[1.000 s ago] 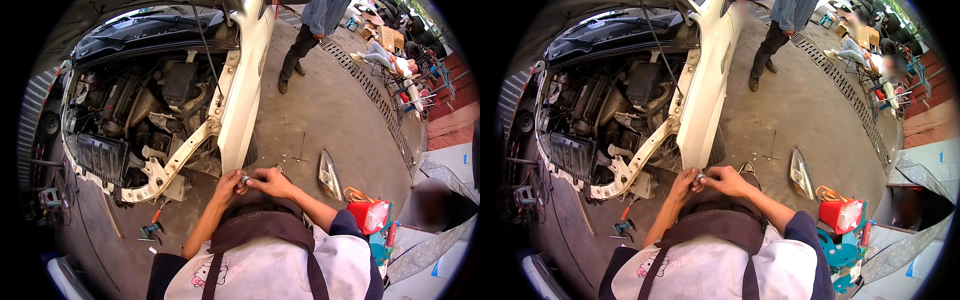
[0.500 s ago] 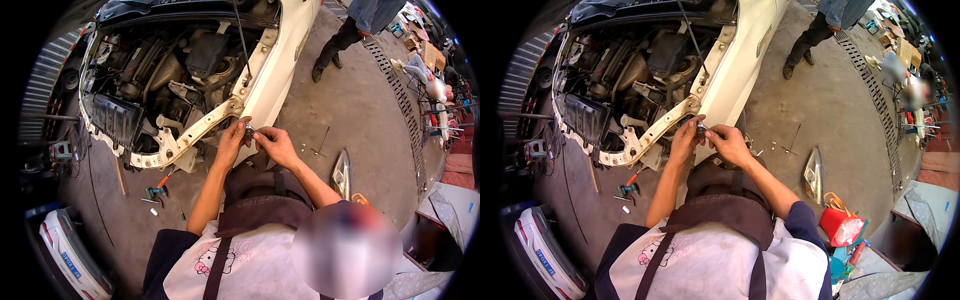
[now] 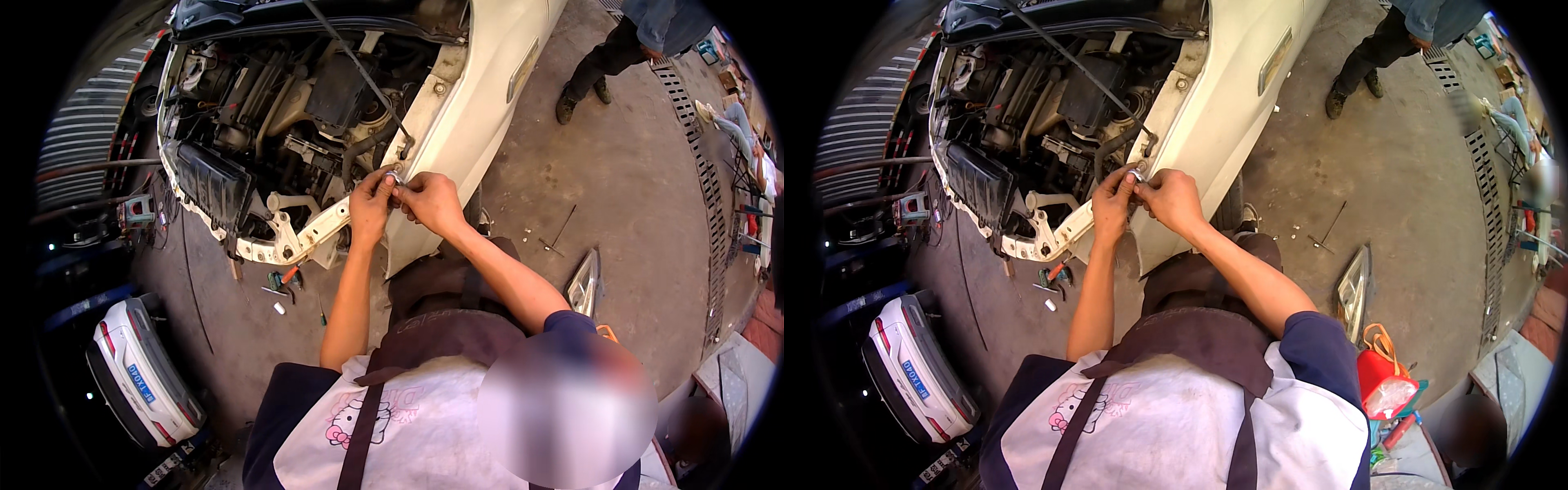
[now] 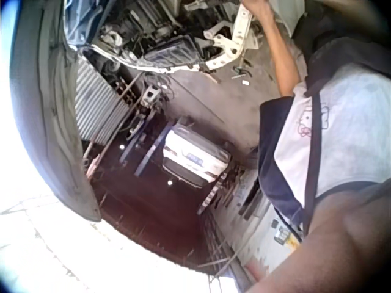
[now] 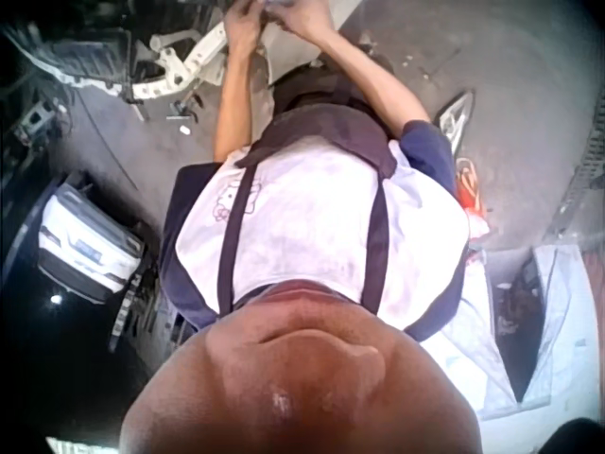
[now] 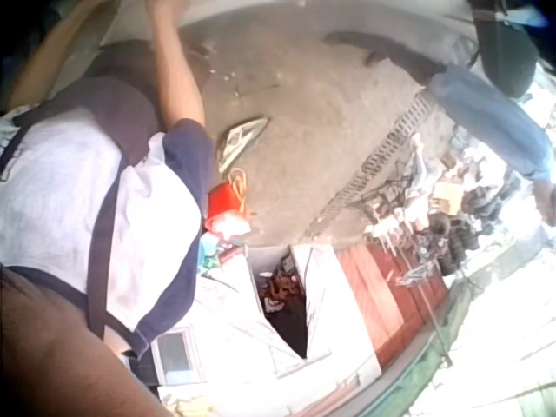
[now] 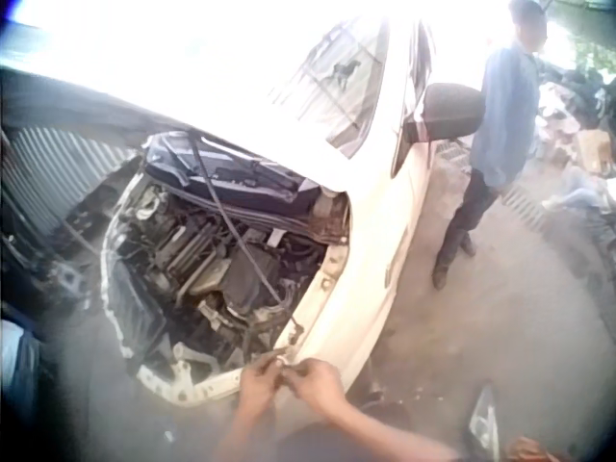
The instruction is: The person removes bolts from the front bumper of a white car using a socket wrench and a hammer. They then reposition and reattach the bumper, securing it with bolts.
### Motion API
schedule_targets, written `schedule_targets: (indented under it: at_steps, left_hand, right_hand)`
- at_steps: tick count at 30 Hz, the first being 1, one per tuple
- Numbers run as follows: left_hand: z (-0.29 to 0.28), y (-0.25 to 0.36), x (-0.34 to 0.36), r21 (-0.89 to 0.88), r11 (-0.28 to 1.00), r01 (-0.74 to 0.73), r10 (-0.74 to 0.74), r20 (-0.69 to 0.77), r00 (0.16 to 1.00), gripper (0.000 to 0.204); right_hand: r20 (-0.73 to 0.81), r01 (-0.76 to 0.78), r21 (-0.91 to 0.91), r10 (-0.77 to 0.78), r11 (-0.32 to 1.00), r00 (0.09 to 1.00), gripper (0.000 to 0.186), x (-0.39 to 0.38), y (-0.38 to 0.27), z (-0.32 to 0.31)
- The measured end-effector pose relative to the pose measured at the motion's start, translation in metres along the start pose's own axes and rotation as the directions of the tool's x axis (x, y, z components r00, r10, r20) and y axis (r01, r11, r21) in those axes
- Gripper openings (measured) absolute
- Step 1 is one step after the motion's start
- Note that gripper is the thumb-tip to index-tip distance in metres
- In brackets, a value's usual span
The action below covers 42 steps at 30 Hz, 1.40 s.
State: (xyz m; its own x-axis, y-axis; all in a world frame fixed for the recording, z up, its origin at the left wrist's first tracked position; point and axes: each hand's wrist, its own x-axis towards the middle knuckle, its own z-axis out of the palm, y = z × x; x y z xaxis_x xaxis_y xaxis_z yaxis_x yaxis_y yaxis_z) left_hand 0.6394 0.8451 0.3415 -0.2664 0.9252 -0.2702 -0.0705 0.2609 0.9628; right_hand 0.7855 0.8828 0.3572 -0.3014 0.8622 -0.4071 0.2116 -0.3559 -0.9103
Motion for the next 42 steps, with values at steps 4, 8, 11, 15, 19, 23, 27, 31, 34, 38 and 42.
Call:
schedule_targets:
  at_steps: [4, 8, 11, 15, 19, 23, 27, 31, 34, 38, 42]
  left_hand:
    - [-0.001, -0.003, 0.007, -0.002, 1.0, 0.016, -0.016, -0.078, 0.997, 0.036]
    - [0.002, 0.004, 0.01, 0.123, 0.992, -0.009, 0.019, -0.08, 0.997, 0.034]
    - [0.007, 0.015, 0.007, 0.12, 0.992, 0.034, -0.025, -0.076, 0.997, 0.035]
    - [0.01, 0.017, 0.007, 0.069, 0.997, 0.041, -0.037, -0.071, 0.997, 0.029]
    - [0.01, 0.018, 0.011, 0.045, 0.998, 0.04, -0.038, -0.052, 0.998, 0.028]
    - [0.009, 0.018, 0.015, 0.052, 0.999, 0.006, -0.005, -0.014, 1.0, 0.027]
    - [0.004, 0.011, 0.02, 0.076, 0.997, -0.008, 0.007, 0.016, 1.0, 0.027]
    - [0.001, 0.009, 0.024, 0.106, 0.994, -0.026, 0.021, 0.043, 0.999, 0.027]
    - [-0.001, 0.009, 0.026, 0.134, 0.99, -0.047, 0.04, 0.058, 0.998, 0.028]
    - [-0.001, 0.007, 0.027, 0.107, 0.993, -0.05, 0.04, 0.099, 0.994, 0.028]
    - [0.004, 0.012, 0.023, 0.15, 0.988, -0.031, 0.02, 0.076, 0.997, 0.029]
  right_hand:
    - [0.095, -0.088, 0.031, 0.084, 0.996, 0.992, 0.035, 0.005, -0.013, -0.007]
    - [0.132, -0.108, 0.103, 0.094, 0.989, 0.987, 0.034, -0.003, 0.001, -0.004]
    - [0.047, 0.042, -0.023, -0.041, 0.999, 0.998, 0.03, -0.015, 0.02, -0.002]
    - [0.009, 0.114, -0.27, -0.115, 0.956, 0.993, 0.028, -0.013, 0.007, -0.022]
    - [-0.033, 0.265, -0.48, -0.319, 0.836, 0.947, 0.028, -0.003, -0.019, -0.039]
    - [0.013, 0.463, -0.572, -0.556, 0.678, 0.831, 0.028, 0.009, -0.018, -0.043]
    - [-0.067, 0.287, -0.555, -0.385, 0.781, 0.92, 0.032, -0.007, -0.004, -0.022]
    - [-0.168, 0.17, -0.422, -0.26, 0.891, 0.951, 0.029, -0.034, 0.013, 0.023]
    - [-0.231, 0.118, -0.436, -0.237, 0.892, 0.944, 0.028, -0.036, 0.018, 0.035]
    - [-0.283, 0.199, -0.583, -0.427, 0.788, 0.859, 0.036, -0.024, 0.012, 0.01]
    - [-0.218, 0.273, -0.679, -0.542, 0.681, 0.811, 0.04, -0.015, 0.01, -0.001]
